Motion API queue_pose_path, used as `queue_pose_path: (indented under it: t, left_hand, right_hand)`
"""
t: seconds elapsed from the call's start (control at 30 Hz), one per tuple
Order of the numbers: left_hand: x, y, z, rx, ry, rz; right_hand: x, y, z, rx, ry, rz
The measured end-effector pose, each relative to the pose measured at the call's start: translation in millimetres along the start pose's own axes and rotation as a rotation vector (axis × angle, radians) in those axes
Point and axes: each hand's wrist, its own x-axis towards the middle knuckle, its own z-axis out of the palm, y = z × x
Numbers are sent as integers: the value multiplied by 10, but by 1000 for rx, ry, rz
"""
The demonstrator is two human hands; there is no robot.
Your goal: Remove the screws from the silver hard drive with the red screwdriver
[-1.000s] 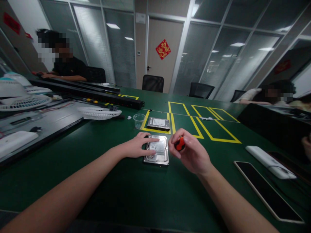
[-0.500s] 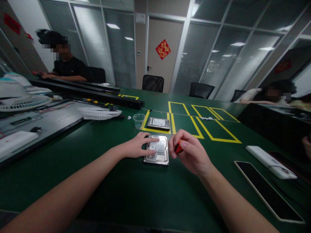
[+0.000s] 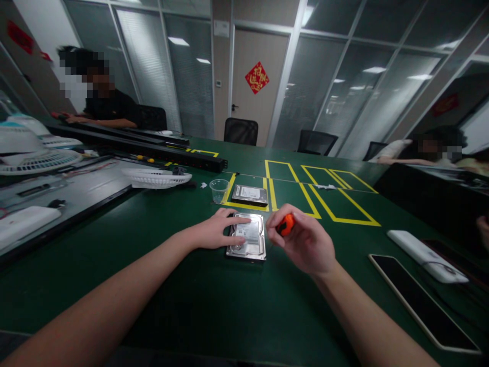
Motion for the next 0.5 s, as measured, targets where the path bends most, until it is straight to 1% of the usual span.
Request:
queue_pose_path:
  t: [0.2,0.3,0.5]
  left_hand:
    - [11,-29,27,7,8,17]
    - [12,-32,31,16,14,22]
    - [5,-13,16,18,15,28]
  right_hand:
    - [-12,32,-9,-3,-42,3]
    - [-12,39,1,-12,-46,-18]
    - [-4,39,12,-9,-35,-10]
